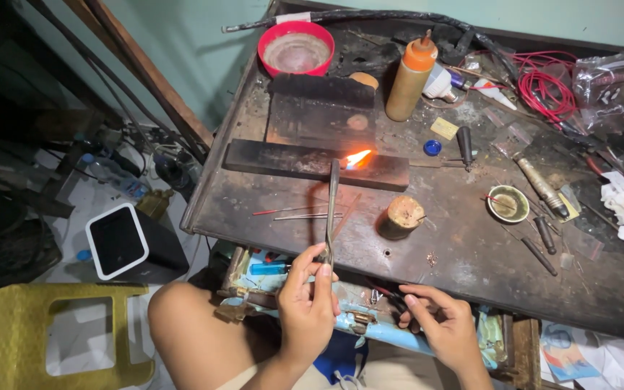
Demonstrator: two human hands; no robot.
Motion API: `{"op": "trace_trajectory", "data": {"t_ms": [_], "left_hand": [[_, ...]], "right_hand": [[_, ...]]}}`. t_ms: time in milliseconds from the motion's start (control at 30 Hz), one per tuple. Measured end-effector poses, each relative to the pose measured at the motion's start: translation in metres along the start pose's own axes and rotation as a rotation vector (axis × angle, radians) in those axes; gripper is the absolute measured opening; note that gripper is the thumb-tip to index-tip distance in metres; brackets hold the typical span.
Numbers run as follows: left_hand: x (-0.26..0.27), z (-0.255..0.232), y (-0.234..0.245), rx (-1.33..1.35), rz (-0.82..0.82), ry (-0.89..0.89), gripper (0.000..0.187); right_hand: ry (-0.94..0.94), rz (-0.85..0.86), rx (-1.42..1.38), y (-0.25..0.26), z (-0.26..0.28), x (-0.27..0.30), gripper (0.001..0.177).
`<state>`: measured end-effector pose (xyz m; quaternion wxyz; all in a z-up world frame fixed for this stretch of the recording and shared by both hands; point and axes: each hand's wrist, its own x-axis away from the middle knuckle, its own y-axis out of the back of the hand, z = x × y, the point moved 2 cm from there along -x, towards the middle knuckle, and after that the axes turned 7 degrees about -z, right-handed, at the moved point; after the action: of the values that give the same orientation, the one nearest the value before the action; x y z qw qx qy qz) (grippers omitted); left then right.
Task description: The person heats a small metal jewelry component with a blowtorch and then uses a hand file to shape it while holding it against a wooden bench pin.
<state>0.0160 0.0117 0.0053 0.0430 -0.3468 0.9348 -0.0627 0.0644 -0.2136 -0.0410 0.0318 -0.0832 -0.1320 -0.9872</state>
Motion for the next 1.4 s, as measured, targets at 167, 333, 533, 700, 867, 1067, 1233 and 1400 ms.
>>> {"op": "trace_trajectory", "data": {"t_ms": [167,333,533,700,867,1067,1233,1400], "left_hand": [[0.000,-0.001,0.000,-0.011,-0.019,0.034,0.030],[0.000,0.003,0.000,0.013,-0.034,0.019,0.030],[-0.005,0.006,-0.003,-0.005,-0.003,0.098,0.034],[-0.008,0.004,-0.004,-0.022,0.023,0.095,0.034],[-0.010,0.007,-0.005,0.006,0.014,0.136,0.031],[-0.012,0.006,-0.005,-0.024,0.019,0.147,0.031],[-0.012,0.009,-0.006,-0.017,0.014,0.136,0.031],[-0.012,0.011,-0.006,-0.020,0.025,0.161,0.034]], "right_hand": [[0.033,0.009,0.015,0.000,0.001,-0.002,0.024],[0.022,0.008,0.021,-0.001,0.000,0.000,0.024],[0.051,0.015,0.028,0.001,-0.002,-0.001,0.023],[-0.026,0.001,0.059,0.000,0.003,-0.001,0.024],[-0.031,0.000,0.033,-0.001,0.005,0.000,0.024],[-0.050,-0.011,0.051,-0.001,0.008,0.000,0.024],[0.009,0.004,0.025,-0.001,0.003,-0.001,0.023],[-0.044,-0.007,0.040,-0.001,0.008,0.000,0.025]]}}
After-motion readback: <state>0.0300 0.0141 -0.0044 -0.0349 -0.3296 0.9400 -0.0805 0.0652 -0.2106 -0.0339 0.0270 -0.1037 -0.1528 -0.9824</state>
